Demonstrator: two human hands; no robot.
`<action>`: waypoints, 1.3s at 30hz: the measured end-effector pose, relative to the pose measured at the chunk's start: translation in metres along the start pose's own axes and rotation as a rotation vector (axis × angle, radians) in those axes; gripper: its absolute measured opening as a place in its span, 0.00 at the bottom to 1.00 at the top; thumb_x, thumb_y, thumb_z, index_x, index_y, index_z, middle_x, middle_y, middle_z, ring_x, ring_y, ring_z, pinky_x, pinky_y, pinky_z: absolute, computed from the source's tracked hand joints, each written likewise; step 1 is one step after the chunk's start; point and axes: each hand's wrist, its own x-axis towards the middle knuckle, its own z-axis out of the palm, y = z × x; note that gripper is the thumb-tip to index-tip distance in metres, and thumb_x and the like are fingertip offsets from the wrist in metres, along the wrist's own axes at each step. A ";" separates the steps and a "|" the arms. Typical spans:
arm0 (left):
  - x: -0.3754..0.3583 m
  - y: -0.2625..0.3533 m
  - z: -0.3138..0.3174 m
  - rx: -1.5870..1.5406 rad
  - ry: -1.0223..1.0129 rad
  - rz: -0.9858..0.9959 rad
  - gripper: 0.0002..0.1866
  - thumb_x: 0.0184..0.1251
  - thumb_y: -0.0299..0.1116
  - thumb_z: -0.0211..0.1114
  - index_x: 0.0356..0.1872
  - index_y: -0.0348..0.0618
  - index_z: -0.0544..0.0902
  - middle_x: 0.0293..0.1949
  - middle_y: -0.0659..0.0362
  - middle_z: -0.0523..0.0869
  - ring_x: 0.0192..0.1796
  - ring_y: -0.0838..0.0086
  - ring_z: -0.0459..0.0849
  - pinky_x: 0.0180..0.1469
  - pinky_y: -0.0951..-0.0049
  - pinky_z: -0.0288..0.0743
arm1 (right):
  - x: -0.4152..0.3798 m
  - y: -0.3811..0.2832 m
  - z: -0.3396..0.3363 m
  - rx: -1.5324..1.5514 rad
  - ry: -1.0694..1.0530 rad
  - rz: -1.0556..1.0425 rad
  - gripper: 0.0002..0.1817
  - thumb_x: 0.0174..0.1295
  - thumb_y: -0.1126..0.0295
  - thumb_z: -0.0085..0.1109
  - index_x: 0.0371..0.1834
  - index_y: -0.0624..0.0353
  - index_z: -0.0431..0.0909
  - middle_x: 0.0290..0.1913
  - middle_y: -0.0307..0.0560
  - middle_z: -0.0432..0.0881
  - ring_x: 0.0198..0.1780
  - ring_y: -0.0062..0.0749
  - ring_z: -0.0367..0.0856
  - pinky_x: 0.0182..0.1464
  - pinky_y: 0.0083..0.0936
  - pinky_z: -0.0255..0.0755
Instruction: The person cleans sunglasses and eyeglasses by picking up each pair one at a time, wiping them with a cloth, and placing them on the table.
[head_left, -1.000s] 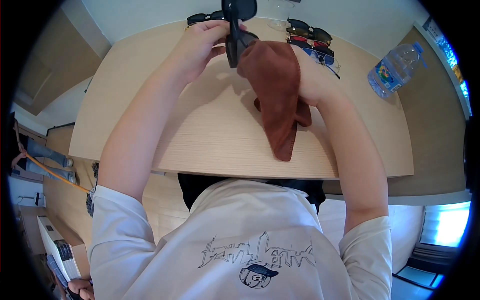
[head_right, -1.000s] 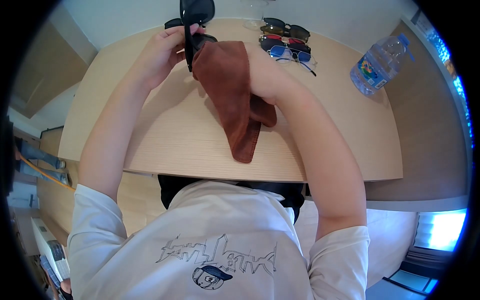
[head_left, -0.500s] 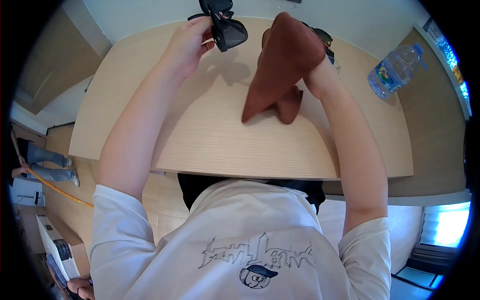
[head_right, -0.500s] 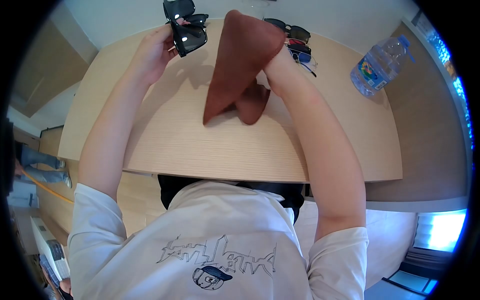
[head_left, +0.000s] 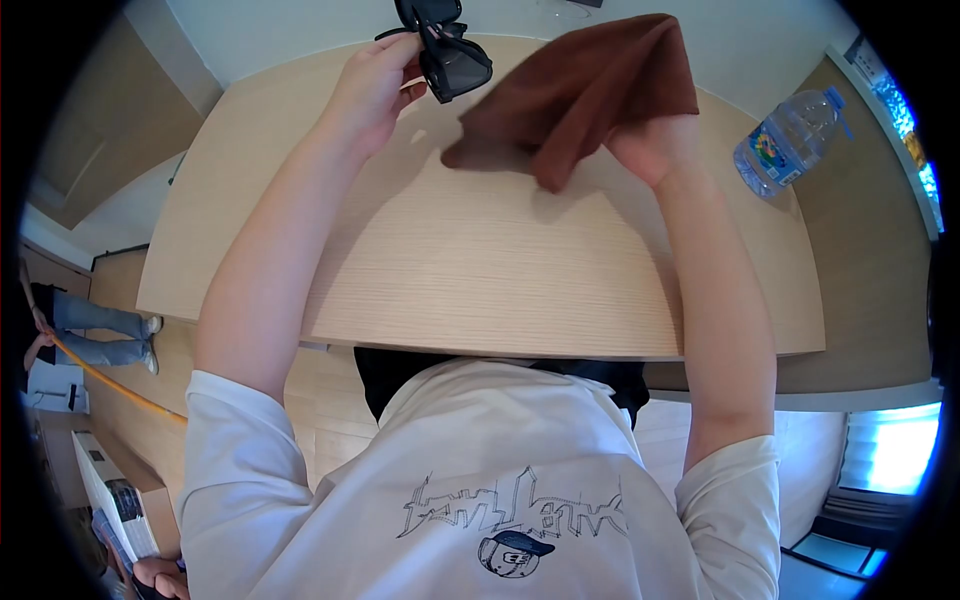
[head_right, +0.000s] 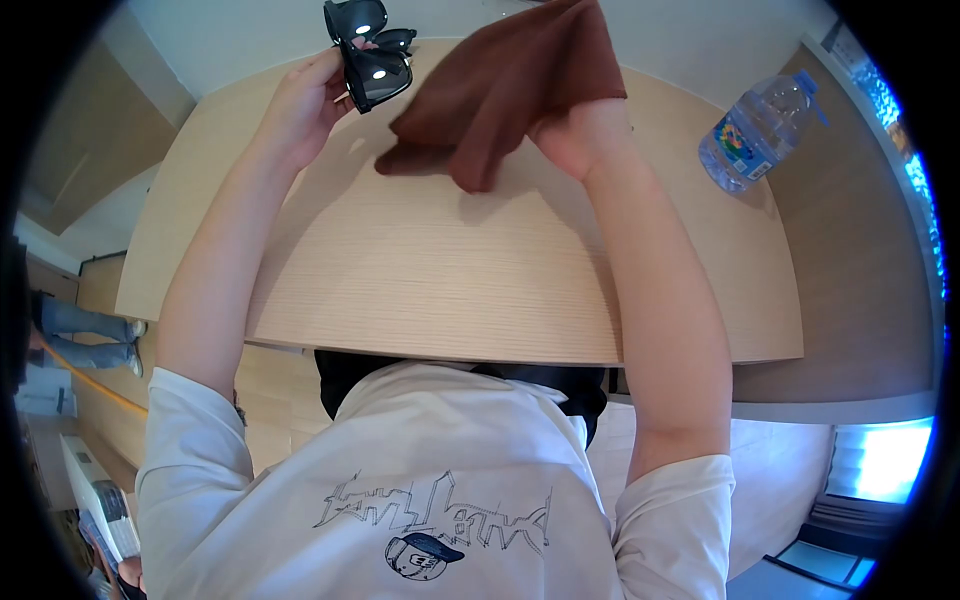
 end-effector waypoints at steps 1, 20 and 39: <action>-0.001 0.000 0.000 0.007 -0.009 -0.001 0.10 0.76 0.42 0.62 0.44 0.50 0.87 0.40 0.68 0.87 0.48 0.81 0.80 0.51 0.73 0.69 | 0.004 -0.002 -0.003 0.061 0.006 -0.031 0.25 0.77 0.57 0.53 0.73 0.52 0.67 0.69 0.48 0.74 0.67 0.39 0.75 0.71 0.41 0.71; 0.003 -0.003 -0.004 0.052 -0.017 -0.021 0.14 0.82 0.41 0.55 0.52 0.52 0.87 0.49 0.68 0.88 0.50 0.81 0.81 0.53 0.72 0.70 | -0.003 -0.017 -0.012 -0.598 -0.258 -0.210 0.23 0.72 0.62 0.52 0.65 0.64 0.71 0.62 0.56 0.80 0.63 0.43 0.80 0.61 0.35 0.79; 0.002 0.000 -0.004 0.013 -0.050 -0.010 0.15 0.79 0.46 0.59 0.51 0.49 0.87 0.47 0.66 0.89 0.51 0.80 0.81 0.55 0.71 0.69 | -0.026 -0.045 0.034 0.131 -0.452 0.200 0.25 0.74 0.66 0.57 0.70 0.65 0.69 0.66 0.61 0.76 0.66 0.49 0.77 0.71 0.45 0.75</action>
